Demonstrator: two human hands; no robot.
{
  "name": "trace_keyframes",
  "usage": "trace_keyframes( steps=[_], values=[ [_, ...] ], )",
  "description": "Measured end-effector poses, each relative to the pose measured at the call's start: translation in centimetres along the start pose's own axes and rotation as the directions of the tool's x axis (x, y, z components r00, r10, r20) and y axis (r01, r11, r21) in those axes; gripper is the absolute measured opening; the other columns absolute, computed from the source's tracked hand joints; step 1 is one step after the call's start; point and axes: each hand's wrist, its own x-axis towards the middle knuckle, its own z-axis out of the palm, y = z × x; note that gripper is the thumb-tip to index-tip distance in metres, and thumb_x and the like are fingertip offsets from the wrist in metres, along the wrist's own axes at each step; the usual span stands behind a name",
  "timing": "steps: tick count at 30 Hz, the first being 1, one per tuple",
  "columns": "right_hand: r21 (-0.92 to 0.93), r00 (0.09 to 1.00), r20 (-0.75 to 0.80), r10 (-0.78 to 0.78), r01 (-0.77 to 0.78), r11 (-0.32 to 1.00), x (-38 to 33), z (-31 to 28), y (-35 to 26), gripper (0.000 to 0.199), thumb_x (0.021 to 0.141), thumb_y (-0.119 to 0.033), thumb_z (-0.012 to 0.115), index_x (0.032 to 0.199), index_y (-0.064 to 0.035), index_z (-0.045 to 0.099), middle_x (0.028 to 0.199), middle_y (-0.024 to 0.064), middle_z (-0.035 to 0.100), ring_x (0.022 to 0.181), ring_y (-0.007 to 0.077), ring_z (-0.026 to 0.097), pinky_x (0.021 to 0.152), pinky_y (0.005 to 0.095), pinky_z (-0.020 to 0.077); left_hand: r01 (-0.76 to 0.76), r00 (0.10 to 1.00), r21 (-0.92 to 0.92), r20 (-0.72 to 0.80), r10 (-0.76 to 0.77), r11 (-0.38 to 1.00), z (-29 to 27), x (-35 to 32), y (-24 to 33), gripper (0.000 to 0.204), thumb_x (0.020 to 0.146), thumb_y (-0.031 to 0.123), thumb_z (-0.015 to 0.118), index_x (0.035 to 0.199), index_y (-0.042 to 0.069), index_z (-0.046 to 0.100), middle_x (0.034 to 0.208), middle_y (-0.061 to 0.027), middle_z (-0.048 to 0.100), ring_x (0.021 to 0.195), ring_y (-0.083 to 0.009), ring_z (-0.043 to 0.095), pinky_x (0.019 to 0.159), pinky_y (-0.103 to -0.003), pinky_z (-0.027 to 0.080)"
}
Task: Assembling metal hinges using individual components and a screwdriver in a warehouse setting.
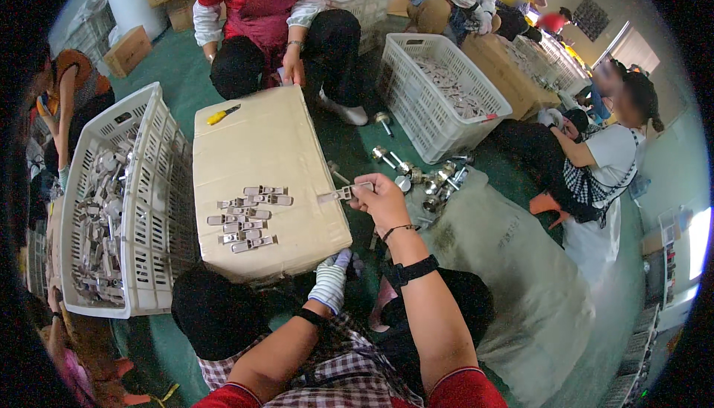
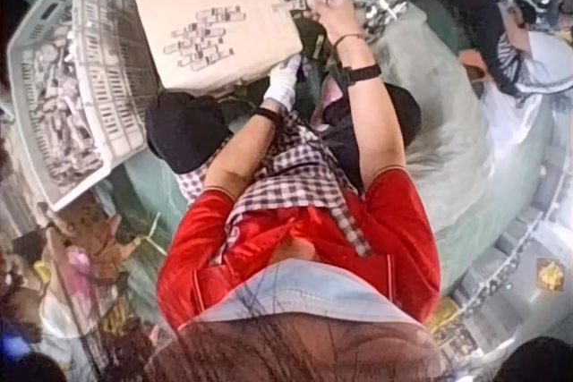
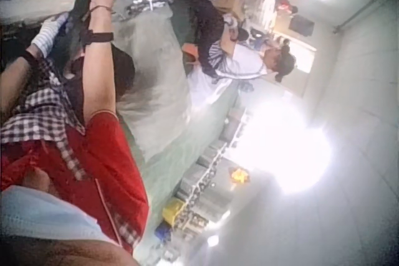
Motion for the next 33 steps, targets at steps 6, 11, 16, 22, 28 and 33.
trace_keyframes(
  steps=[6, 11, 16, 22, 28, 33],
  values=[
    [-0.175, 0.994, -0.053, 0.100, -0.107, 0.979, 0.8, -1.6, 4.6, 0.010, 0.084, -0.008, 0.060, 0.092, -0.0030, 0.060, 0.077, 0.0010, 0.061, 0.066, 0.0076, 0.057, 0.059, 0.0216, 0.0459, 0.011, 1.000, 0.003, 0.024, -0.011, 1.000, -0.3, 0.2, -0.1, 0.017, 0.092, 0.018, 0.052, 0.099, 0.004, 0.058, 0.078, -0.0026, 0.060, 0.066, -0.0133, 0.054, 0.061, -0.028, 0.044],
    [-0.395, 0.998, -0.069, 0.001, -0.028, 0.918, 1.2, -1.7, 6.1, 0.012, 0.080, -0.008, 0.063, 0.090, -0.0012, 0.062, 0.079, 0.0075, 0.065, 0.070, 0.0143, 0.061, 0.065, 0.0262, 0.0472, -0.020, 1.000, -0.004, 0.004, 0.020, 1.000, -0.2, 0.1, -0.2, 0.016, 0.093, 0.018, 0.051, 0.098, 0.004, 0.057, 0.077, -0.0040, 0.060, 0.065, -0.0143, 0.054, 0.060, -0.028, 0.044],
    [-0.524, 0.998, -0.064, -0.023, -0.014, 0.852, 1.5, -1.4, 7.4, 0.015, 0.076, -0.011, 0.066, 0.087, -0.0011, 0.064, 0.082, 0.0118, 0.066, 0.075, 0.0192, 0.063, 0.069, 0.0310, 0.0482, -0.054, 0.998, 0.026, 0.026, 0.053, 0.998, -0.7, 0.7, -0.9, 0.016, 0.093, 0.016, 0.051, 0.100, 0.003, 0.056, 0.080, -0.0036, 0.060, 0.065, -0.0146, 0.054, 0.060, -0.028, 0.043],
    [-0.501, 0.997, -0.079, 0.021, -0.058, 0.864, 1.7, -1.6, 7.8, 0.016, 0.075, -0.014, 0.067, 0.086, -0.0024, 0.065, 0.083, 0.0127, 0.066, 0.078, 0.0210, 0.063, 0.071, 0.0317, 0.0480, -0.040, 0.999, 0.061, 0.010, 0.040, 0.997, -0.1, -0.2, 0.3, 0.026, 0.092, 0.017, 0.053, 0.113, 0.001, 0.054, 0.100, -0.0041, 0.062, 0.082, -0.0138, 0.055, 0.074, -0.028, 0.044],
    [-0.513, 0.998, -0.062, -0.011, -0.022, 0.858, 2.1, -1.8, 8.8, 0.016, 0.075, -0.014, 0.067, 0.086, -0.0016, 0.065, 0.083, 0.0132, 0.066, 0.079, 0.0216, 0.063, 0.072, 0.0321, 0.0478, 0.009, 1.000, 0.081, -0.018, -0.008, 0.997, 0.4, -1.0, 1.5, 0.031, 0.091, 0.017, 0.054, 0.118, 0.001, 0.054, 0.111, -0.0048, 0.061, 0.093, -0.0141, 0.054, 0.084, -0.028, 0.042],
    [-0.508, 0.998, -0.062, -0.004, -0.028, 0.861, 2.0, -1.3, 8.3, 0.016, 0.075, -0.012, 0.067, 0.086, -0.0010, 0.065, 0.082, 0.0128, 0.066, 0.079, 0.0204, 0.063, 0.071, 0.0308, 0.0482, 0.077, 0.997, 0.013, 0.024, -0.077, 0.997, -0.4, 0.0, 0.5, 0.030, 0.091, 0.016, 0.053, 0.117, 0.001, 0.054, 0.110, -0.0050, 0.061, 0.092, -0.0140, 0.054, 0.081, -0.028, 0.043]
  ],
)
